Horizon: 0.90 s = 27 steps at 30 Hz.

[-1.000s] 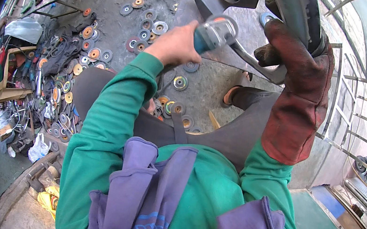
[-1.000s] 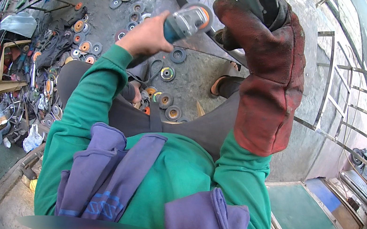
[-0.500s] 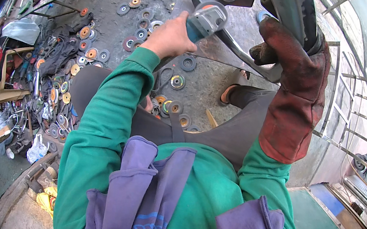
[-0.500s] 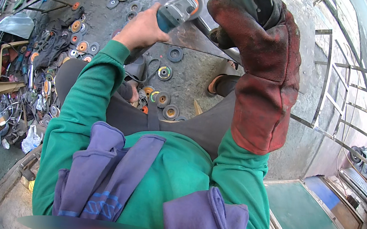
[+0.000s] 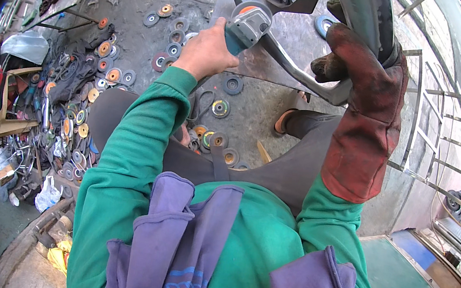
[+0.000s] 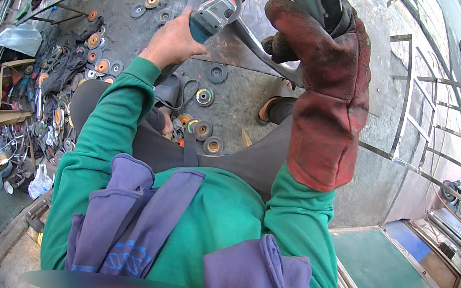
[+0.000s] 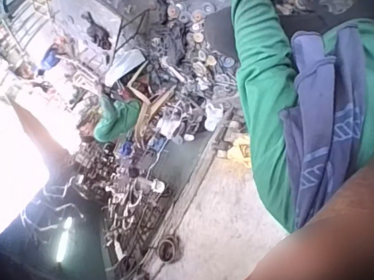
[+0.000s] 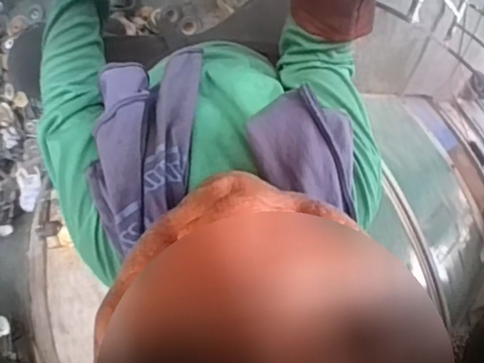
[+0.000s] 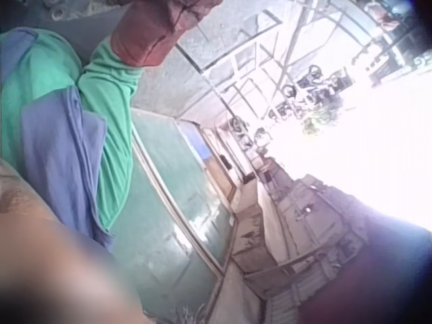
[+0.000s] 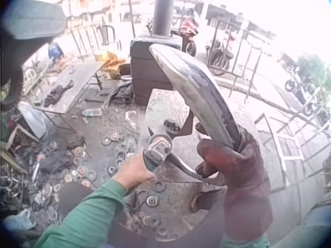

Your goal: The person uses an angle grinder with a polishing disc to polish a curved metal part. They hold the part with a gloved hand and move the grinder along its surface, repeatedly adjusting the angle to cover different areas.

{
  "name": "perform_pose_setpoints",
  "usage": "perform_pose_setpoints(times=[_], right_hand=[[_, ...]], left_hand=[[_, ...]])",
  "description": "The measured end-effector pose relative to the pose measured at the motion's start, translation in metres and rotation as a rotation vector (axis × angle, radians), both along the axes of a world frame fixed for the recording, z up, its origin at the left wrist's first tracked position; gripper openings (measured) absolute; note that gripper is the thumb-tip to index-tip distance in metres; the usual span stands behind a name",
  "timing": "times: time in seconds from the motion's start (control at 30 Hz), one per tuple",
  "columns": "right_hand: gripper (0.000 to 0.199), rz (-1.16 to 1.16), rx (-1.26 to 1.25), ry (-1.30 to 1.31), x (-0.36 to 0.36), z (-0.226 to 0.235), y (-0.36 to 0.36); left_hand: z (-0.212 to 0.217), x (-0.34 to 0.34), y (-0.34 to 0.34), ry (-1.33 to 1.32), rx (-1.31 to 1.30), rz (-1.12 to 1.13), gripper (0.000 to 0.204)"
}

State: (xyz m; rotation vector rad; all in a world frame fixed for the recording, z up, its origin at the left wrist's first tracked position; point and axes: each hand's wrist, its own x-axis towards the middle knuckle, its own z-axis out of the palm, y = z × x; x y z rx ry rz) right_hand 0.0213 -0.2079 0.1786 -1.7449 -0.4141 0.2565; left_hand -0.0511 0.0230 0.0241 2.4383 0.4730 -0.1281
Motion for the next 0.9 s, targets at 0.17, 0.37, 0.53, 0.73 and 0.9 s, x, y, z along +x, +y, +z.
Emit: perform_pose_setpoints(times=[0.17,0.37,0.53,0.73,0.9], right_hand=[[0.046,0.07,-0.065,0.012,0.008,-0.002,-0.001],[0.049,-0.031,-0.003,-0.046,-0.009,0.002,0.009],[0.052,-0.007,-0.063,-0.009,-0.011,0.006,0.012],[0.051,0.056,-0.008,-0.027,-0.004,-0.004,0.0],[0.041,-0.046,0.067,-0.031,0.004,-0.015,-0.006]], left_hand=[[0.008,-0.007,-0.021,0.071,-0.051,-0.167,0.075],[0.02,-0.004,-0.016,0.047,0.008,-0.12,0.071],[0.022,-0.006,-0.023,0.077,-0.044,-0.206,0.078],[0.015,-0.004,-0.021,0.01,-0.024,-0.158,0.074],[0.014,-0.008,-0.026,0.065,-0.036,-0.19,0.07]])
